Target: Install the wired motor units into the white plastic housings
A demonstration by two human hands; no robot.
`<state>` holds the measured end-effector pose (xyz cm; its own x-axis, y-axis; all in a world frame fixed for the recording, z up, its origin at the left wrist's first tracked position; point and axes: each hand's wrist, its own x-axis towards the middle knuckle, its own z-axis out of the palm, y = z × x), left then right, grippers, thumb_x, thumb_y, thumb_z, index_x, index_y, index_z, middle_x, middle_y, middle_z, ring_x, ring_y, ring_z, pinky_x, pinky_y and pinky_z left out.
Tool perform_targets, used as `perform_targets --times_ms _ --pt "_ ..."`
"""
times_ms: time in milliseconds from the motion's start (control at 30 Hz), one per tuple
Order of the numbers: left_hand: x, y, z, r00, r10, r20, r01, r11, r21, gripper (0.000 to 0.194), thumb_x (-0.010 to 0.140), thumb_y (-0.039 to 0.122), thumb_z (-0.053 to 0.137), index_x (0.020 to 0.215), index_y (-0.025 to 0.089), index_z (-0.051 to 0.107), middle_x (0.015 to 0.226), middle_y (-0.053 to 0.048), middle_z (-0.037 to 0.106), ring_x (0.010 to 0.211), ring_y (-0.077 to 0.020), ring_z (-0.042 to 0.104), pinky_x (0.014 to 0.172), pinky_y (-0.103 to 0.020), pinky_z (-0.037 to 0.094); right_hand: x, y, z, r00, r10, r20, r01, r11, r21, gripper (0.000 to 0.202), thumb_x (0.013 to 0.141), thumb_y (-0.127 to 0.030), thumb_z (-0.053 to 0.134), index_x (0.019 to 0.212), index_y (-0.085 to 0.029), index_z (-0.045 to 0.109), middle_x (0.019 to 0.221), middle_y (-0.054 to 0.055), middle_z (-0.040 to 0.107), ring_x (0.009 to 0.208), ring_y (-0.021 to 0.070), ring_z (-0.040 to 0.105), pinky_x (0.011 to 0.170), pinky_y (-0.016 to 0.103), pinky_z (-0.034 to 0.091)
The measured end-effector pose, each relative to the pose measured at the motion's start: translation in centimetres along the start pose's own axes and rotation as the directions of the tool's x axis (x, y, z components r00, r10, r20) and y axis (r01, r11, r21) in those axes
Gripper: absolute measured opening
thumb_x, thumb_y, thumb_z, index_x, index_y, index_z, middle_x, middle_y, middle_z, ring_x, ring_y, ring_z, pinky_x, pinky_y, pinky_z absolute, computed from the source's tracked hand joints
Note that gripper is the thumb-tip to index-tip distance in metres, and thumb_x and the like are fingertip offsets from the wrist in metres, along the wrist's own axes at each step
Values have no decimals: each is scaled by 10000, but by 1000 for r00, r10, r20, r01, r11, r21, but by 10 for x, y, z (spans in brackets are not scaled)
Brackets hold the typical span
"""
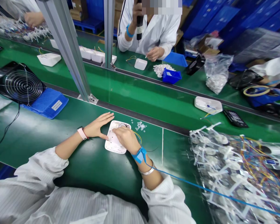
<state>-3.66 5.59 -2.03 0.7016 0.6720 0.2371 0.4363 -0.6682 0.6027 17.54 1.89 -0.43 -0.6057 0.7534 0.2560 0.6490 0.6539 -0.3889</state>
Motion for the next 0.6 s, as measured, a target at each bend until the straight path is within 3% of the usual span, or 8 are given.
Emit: perform_targets --times_ms 233,600 --pt "-1 -2 2 1000 10 -19 -10 999 -35 986 567 601 710 1380 205 316 1456 -159 260 1352 -337 175 1083 -516 212 0 2 3 999 -44 30 43 999 11 229 860 -124 469 945 -181 674 863 74 697 807 201 629 742 324 473" --pt "0 0 1 1000 -8 -12 7 998 -66 970 564 596 713 1374 222 332 1453 -152 269 1347 -340 185 1075 -525 224 0 2 3 995 -69 73 73 995 -62 234 857 -111 465 947 -169 673 886 83 696 825 202 631 752 328 481"
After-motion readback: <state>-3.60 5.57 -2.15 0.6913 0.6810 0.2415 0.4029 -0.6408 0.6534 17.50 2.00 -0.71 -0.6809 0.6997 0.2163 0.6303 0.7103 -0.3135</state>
